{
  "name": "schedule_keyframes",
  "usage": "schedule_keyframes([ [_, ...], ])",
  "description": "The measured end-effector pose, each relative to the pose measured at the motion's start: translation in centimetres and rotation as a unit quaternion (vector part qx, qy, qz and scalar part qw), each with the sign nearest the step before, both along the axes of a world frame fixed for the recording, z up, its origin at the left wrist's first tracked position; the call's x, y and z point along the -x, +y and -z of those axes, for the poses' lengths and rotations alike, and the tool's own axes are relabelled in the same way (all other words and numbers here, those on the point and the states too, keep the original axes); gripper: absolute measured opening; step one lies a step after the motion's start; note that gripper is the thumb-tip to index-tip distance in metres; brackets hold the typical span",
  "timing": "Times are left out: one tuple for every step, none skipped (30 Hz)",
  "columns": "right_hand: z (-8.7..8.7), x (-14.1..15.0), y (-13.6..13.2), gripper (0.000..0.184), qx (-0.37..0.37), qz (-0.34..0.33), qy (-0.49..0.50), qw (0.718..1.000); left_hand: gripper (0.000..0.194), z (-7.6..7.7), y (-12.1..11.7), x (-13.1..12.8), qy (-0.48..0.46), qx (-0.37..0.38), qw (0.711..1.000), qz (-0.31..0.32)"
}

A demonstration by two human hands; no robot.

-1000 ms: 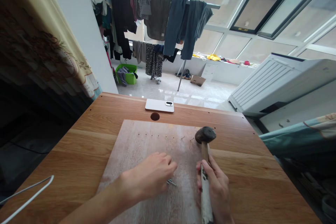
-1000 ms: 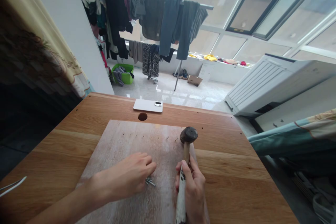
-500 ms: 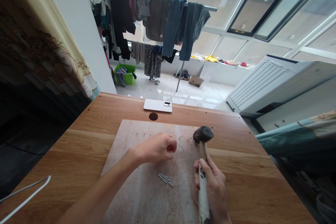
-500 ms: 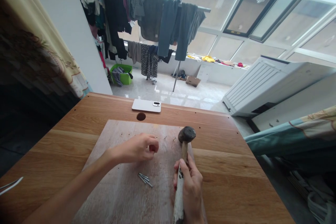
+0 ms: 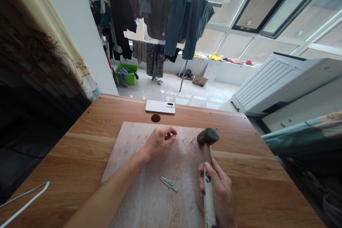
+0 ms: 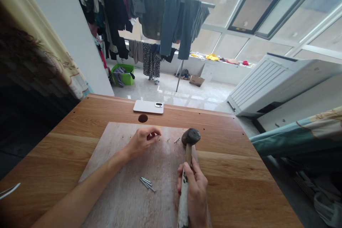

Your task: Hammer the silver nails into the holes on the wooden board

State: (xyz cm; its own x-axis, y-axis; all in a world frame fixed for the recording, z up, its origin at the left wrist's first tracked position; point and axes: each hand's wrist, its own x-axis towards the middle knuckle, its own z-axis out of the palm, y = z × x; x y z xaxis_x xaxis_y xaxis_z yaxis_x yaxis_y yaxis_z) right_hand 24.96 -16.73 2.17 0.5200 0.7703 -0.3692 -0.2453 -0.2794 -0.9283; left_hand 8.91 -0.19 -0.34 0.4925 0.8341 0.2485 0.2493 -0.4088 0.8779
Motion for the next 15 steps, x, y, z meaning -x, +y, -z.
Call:
schedule_keyframes([
  [-0.02, 0.01, -0.02, 0.053, 0.000, 0.001, 0.003, 1.000, 0.008, -0.02, -0.10, 0.06, 0.001, -0.005, 1.000, -0.001],
  [-0.01, 0.00, -0.05, 0.052, -0.004, 0.001, 0.006, 1.000, 0.007, -0.06, -0.17, 0.10, 0.002, -0.010, 1.000, -0.003],
  [0.03, -0.03, -0.09, 0.051, -0.008, 0.001, 0.008, 1.000, 0.006, -0.11, -0.22, 0.11, 0.003, -0.016, 1.000, -0.004],
  [0.10, -0.09, -0.13, 0.050, -0.010, 0.000, 0.010, 1.000, 0.006, -0.14, -0.26, 0.11, 0.006, -0.022, 1.000, -0.003],
  [0.19, -0.15, -0.17, 0.050, -0.010, -0.002, 0.012, 1.000, 0.006, -0.16, -0.29, 0.09, 0.011, -0.029, 1.000, 0.000],
  [0.29, -0.22, -0.22, 0.049, -0.008, -0.004, 0.012, 1.000, 0.007, -0.16, -0.34, 0.06, 0.019, -0.038, 0.999, 0.003],
  [0.39, -0.29, -0.26, 0.049, -0.006, -0.006, 0.011, 1.000, 0.008, -0.14, -0.40, 0.04, 0.029, -0.049, 0.998, 0.006],
  [0.49, -0.36, -0.29, 0.049, -0.005, -0.008, 0.010, 1.000, 0.009, -0.12, -0.48, 0.02, 0.039, -0.062, 0.997, 0.006],
  [0.57, -0.42, -0.31, 0.049, -0.006, -0.010, 0.010, 1.000, 0.009, -0.09, -0.56, 0.02, 0.051, -0.076, 0.996, 0.006],
  [0.63, -0.47, -0.33, 0.048, -0.009, -0.009, 0.010, 1.000, 0.009, -0.07, -0.63, 0.02, 0.062, -0.088, 0.994, 0.005],
  [0.68, -0.51, -0.33, 0.048, -0.012, -0.008, 0.010, 1.000, 0.009, -0.05, -0.70, 0.03, 0.072, -0.098, 0.993, 0.004],
  [0.70, -0.54, -0.32, 0.048, -0.012, -0.009, 0.011, 1.000, 0.010, -0.03, -0.74, 0.05, 0.080, -0.106, 0.991, 0.004],
  [0.70, -0.56, -0.30, 0.048, -0.011, -0.010, 0.010, 1.000, 0.012, -0.03, -0.77, 0.06, 0.086, -0.112, 0.990, 0.005],
  [0.69, -0.56, -0.27, 0.049, -0.008, -0.011, 0.008, 1.000, 0.013, -0.05, -0.79, 0.07, 0.092, -0.116, 0.989, 0.007],
  [0.65, -0.56, -0.24, 0.050, -0.006, -0.013, 0.005, 1.000, 0.014, -0.09, -0.80, 0.08, 0.099, -0.120, 0.988, 0.009],
])
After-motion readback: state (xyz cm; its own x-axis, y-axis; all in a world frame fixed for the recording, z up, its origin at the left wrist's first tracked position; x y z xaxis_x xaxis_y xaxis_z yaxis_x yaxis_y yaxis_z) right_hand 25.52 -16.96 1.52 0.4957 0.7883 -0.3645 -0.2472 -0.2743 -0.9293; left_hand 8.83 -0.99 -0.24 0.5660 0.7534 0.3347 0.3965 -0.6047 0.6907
